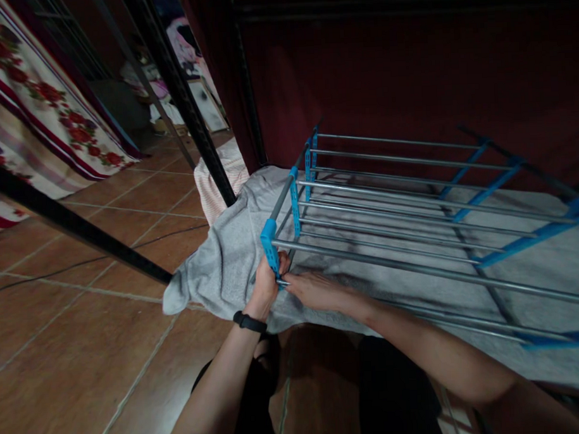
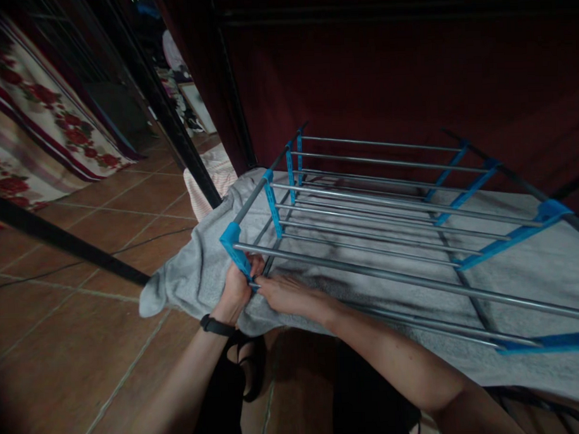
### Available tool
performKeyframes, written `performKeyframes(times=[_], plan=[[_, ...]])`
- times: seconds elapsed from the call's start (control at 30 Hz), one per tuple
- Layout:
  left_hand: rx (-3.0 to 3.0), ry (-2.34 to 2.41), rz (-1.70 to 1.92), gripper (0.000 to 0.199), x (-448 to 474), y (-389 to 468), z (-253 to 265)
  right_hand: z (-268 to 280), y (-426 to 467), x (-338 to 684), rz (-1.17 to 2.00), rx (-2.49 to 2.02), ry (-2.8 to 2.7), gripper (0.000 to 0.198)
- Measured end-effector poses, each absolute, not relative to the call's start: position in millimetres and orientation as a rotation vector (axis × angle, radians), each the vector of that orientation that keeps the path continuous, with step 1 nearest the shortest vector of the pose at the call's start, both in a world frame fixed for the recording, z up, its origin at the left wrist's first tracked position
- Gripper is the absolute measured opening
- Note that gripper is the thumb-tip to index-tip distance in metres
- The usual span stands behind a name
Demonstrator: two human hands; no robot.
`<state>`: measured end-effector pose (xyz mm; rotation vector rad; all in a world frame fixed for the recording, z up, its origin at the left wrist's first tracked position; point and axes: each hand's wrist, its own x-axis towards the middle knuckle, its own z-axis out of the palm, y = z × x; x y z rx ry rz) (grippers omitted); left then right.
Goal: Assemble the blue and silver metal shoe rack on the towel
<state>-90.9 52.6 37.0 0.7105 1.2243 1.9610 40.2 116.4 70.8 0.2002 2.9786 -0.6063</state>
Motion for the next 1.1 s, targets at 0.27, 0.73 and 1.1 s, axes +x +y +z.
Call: performKeyframes(times=[0.27, 0.73, 1.1], plan=[[0.696, 1.233, 1.974, 0.04, -90.3, 51.9, 34.6, 78.0, 97.0, 40.1, -0.403, 0.479, 2.983, 0.034], [0.594, 1.244, 2.032, 0.03, -90.4, 54.1, 32.6, 84.3, 100.9, 35.9, -0.437, 0.36, 2.988, 0.032], [0.616, 1.265, 2.074, 0.03, -87.3, 53.1, 33.4, 92.2, 104.3, 39.7, -0.511, 0.384, 2.934, 0.034]])
